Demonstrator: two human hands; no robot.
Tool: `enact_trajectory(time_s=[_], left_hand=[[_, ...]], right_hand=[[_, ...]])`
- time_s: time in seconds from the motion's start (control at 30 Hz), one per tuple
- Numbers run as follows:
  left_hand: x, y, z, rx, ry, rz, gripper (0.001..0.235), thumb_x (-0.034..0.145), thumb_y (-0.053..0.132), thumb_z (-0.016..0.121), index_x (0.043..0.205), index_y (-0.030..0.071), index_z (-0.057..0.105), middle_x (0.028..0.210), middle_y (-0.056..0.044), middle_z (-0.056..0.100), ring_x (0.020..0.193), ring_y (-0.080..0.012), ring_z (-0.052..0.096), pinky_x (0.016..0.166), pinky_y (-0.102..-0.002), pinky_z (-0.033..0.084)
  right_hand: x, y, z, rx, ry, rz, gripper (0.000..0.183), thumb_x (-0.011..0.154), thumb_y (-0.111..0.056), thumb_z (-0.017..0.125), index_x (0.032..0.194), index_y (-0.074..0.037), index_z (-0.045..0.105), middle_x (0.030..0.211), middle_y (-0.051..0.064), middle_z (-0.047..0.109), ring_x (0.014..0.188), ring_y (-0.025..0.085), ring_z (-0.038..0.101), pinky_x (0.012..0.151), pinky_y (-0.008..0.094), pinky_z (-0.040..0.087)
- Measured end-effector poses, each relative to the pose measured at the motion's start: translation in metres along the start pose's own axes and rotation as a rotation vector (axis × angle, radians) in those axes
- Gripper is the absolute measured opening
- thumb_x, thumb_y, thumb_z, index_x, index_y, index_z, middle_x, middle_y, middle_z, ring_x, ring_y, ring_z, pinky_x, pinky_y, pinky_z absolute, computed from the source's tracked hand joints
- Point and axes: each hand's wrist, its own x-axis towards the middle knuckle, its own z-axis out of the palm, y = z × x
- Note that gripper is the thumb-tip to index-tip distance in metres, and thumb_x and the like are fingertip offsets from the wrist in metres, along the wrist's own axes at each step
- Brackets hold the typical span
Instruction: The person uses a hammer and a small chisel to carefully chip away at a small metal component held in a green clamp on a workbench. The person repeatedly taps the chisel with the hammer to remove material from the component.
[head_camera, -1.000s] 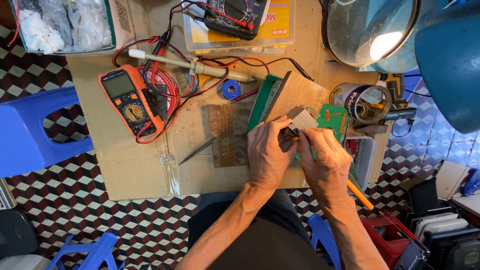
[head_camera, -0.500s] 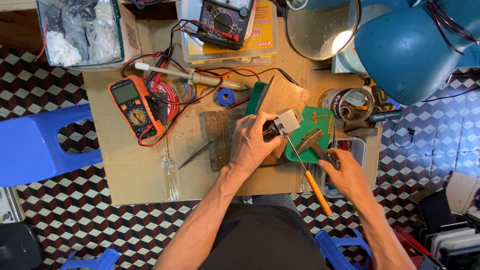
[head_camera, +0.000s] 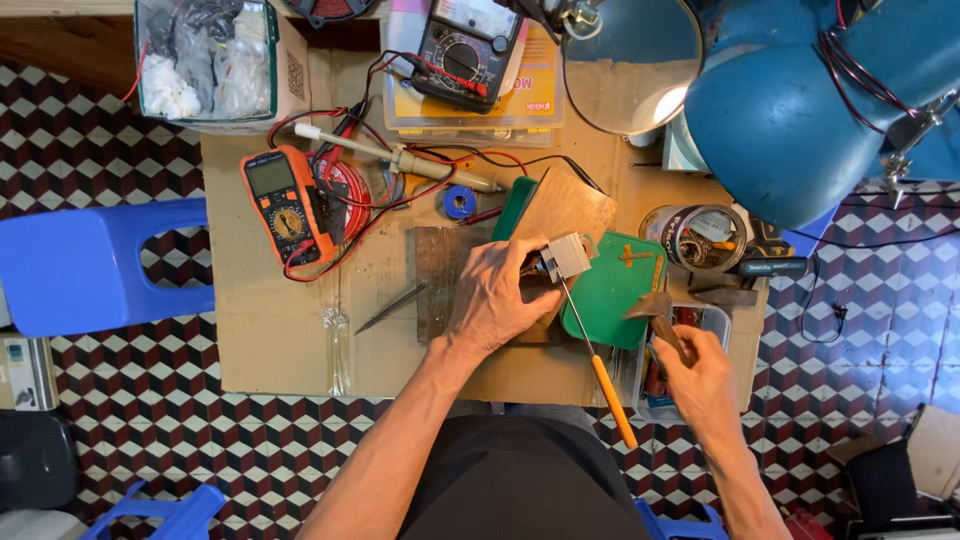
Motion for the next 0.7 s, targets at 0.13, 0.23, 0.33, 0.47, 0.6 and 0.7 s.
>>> enact_trajectory(time_s=[0.13, 0.23, 0.33, 0.47, 0.6, 0.7], left_hand=[[-0.007, -0.001, -0.004, -0.029, -0.006, 0.017, 0.060, 0.080, 0.029, 0.084, 0.130, 0.009, 0.056, 0.115, -0.013, 0.070, 0.112, -0.0308, 0.066, 0.101, -0.044, 0.047], [-0.005, -0.002, -0.006, -0.040, -0.040, 0.014, 0.060, 0.081, 0.031, 0.084, 0.129, 0.008, 0.056, 0.114, -0.014, 0.070, 0.112, -0.0322, 0.065, 0.099, -0.044, 0.046], [-0.002, -0.004, -0.005, -0.065, -0.040, -0.001, 0.058, 0.080, 0.031, 0.083, 0.127, 0.009, 0.058, 0.114, -0.012, 0.071, 0.113, -0.0317, 0.065, 0.099, -0.044, 0.046], [-0.002, -0.008, 0.001, -0.073, -0.021, -0.021, 0.052, 0.080, 0.026, 0.082, 0.125, 0.012, 0.060, 0.109, -0.011, 0.072, 0.113, -0.0306, 0.066, 0.105, -0.044, 0.046], [-0.002, -0.009, 0.003, -0.084, -0.011, -0.027, 0.051, 0.079, 0.025, 0.083, 0.123, 0.012, 0.060, 0.108, -0.012, 0.072, 0.111, -0.0313, 0.066, 0.104, -0.045, 0.045], [-0.003, -0.011, 0.002, -0.089, -0.008, -0.034, 0.051, 0.079, 0.025, 0.083, 0.122, 0.012, 0.060, 0.107, -0.012, 0.072, 0.111, -0.0312, 0.066, 0.104, -0.044, 0.046]], right_hand=[[-0.023, -0.057, -0.032, 0.069, -0.078, 0.145, 0.036, 0.099, -0.024, 0.069, 0.131, -0.006, 0.070, 0.081, 0.019, 0.065, 0.067, 0.019, 0.057, 0.059, 0.035, 0.045], [-0.032, -0.105, -0.035, -0.014, -0.008, -0.424, 0.038, 0.095, -0.018, 0.067, 0.129, -0.001, 0.065, 0.097, 0.010, 0.070, 0.077, 0.014, 0.066, 0.063, 0.029, 0.054], [-0.025, -0.143, -0.024, -0.062, 0.021, -0.581, 0.037, 0.097, -0.013, 0.068, 0.133, -0.001, 0.064, 0.103, 0.013, 0.074, 0.083, 0.016, 0.070, 0.071, 0.030, 0.056], [-0.024, -0.164, -0.016, -0.124, 0.028, -0.679, 0.039, 0.097, -0.011, 0.070, 0.133, 0.000, 0.063, 0.110, 0.016, 0.073, 0.090, 0.021, 0.072, 0.077, 0.032, 0.056], [-0.028, -0.166, -0.012, -0.160, 0.020, -0.672, 0.037, 0.095, -0.010, 0.071, 0.131, -0.001, 0.065, 0.107, 0.016, 0.073, 0.087, 0.024, 0.073, 0.075, 0.034, 0.056], [-0.028, -0.167, -0.007, -0.177, 0.031, -0.679, 0.037, 0.095, -0.010, 0.071, 0.130, 0.000, 0.064, 0.107, 0.016, 0.072, 0.087, 0.026, 0.073, 0.075, 0.036, 0.056]])
